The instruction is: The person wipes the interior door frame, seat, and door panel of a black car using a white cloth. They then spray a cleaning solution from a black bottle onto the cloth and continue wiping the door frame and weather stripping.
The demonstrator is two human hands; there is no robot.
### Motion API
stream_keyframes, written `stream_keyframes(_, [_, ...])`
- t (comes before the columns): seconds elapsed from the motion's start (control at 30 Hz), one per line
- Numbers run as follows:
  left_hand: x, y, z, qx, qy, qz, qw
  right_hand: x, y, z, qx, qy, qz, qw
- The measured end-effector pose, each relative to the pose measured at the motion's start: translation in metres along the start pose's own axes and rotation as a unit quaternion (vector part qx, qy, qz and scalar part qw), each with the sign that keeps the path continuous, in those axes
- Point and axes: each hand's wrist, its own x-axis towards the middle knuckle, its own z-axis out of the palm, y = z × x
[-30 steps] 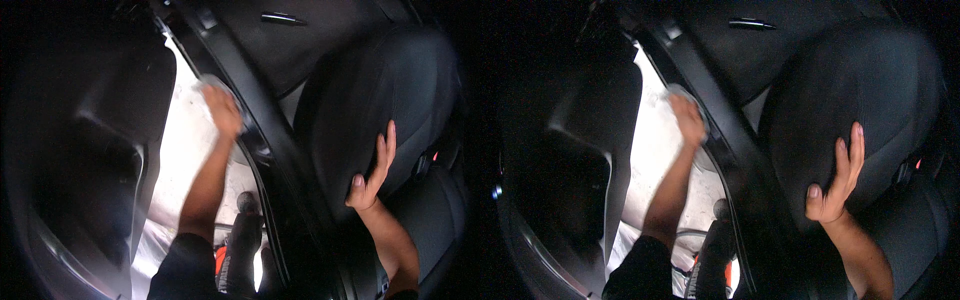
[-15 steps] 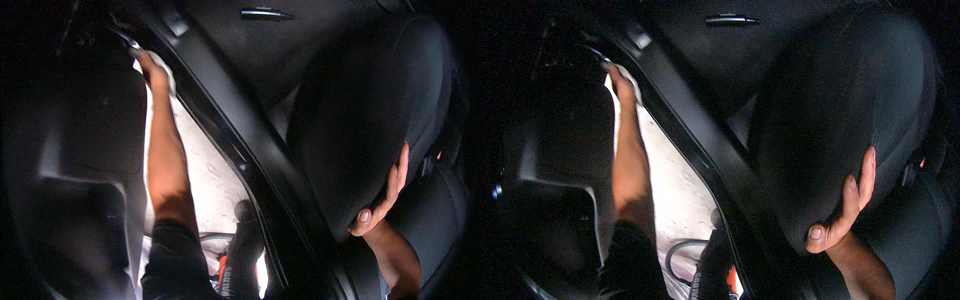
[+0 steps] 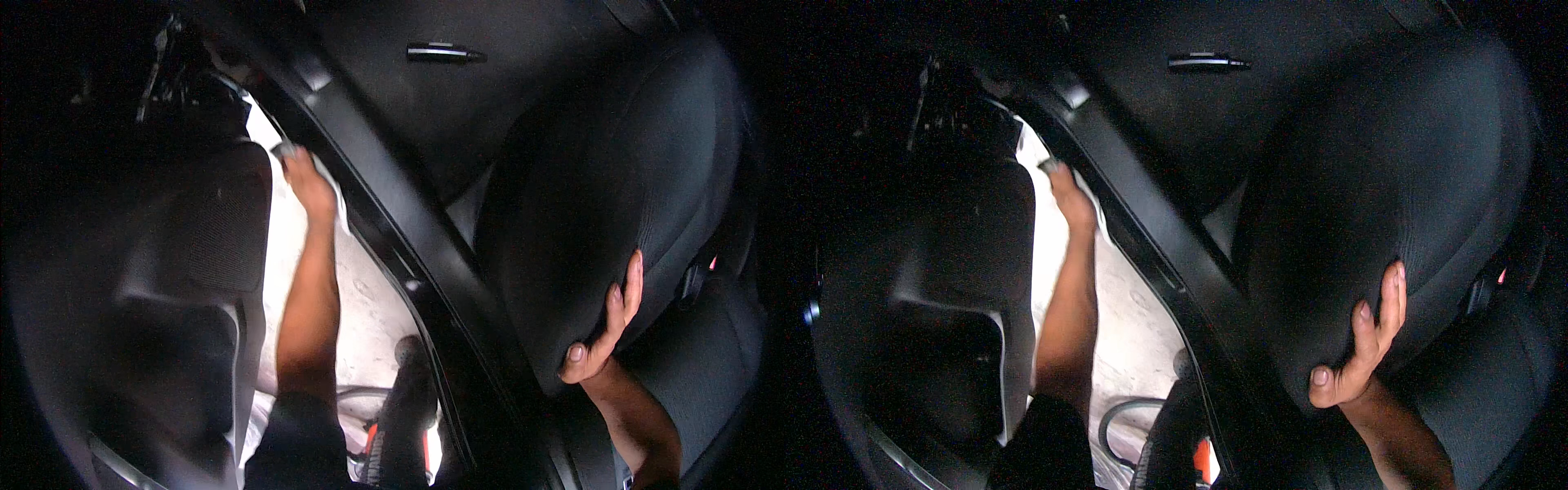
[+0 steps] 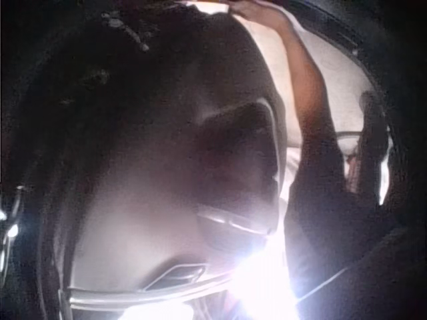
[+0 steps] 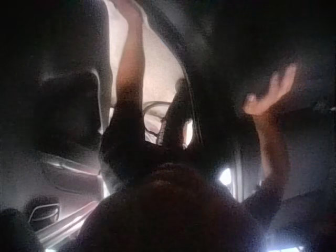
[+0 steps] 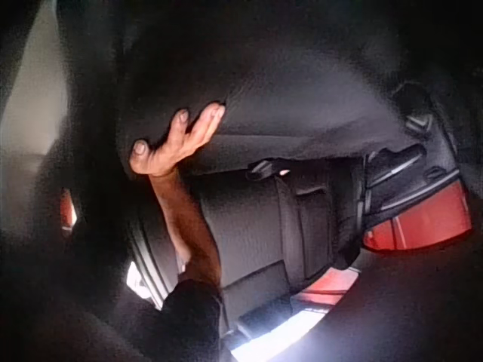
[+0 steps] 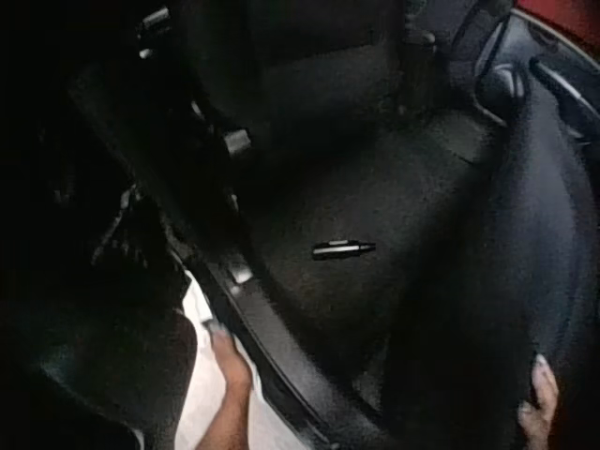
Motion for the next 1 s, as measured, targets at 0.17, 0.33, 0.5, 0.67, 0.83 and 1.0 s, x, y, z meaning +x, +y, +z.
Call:
stream_keyframes(0.17, [0.096, 0.041, 0.003, 0.125, 0.038, -0.005, 0.991, 0.008, -0.002, 0.005, 0.024, 0.022, -0.014, 0.999])
stream_keyframes(0.33, [0.026, 0.030, 0.006, 0.072, -0.033, 0.123, 0.989, 0.010, -0.003, 0.005, 0.007, 0.025, -0.016, 1.000])
stream_keyframes(0.5, [0.064, 0.037, -0.015, 0.150, -0.061, 0.192, 0.968, 0.018, -0.008, 0.003, 0.021, 0.043, -0.026, 0.999])
stream_keyframes(0.67, [-0.117, 0.020, -0.018, 0.040, -0.137, 0.129, 0.981, 0.016, -0.010, -0.002, 0.007, 0.035, -0.016, 0.999])
stream_keyframes(0.83, [-0.017, 0.011, -0.007, 0.086, -0.056, 0.141, 0.985, 0.018, -0.005, 0.002, 0.009, 0.037, -0.026, 0.999])
stream_keyframes(1.0, [0.077, 0.011, -0.008, 0.193, -0.087, 0.257, 0.943, 0.021, -0.005, 0.008, 0.014, 0.062, -0.029, 0.998])
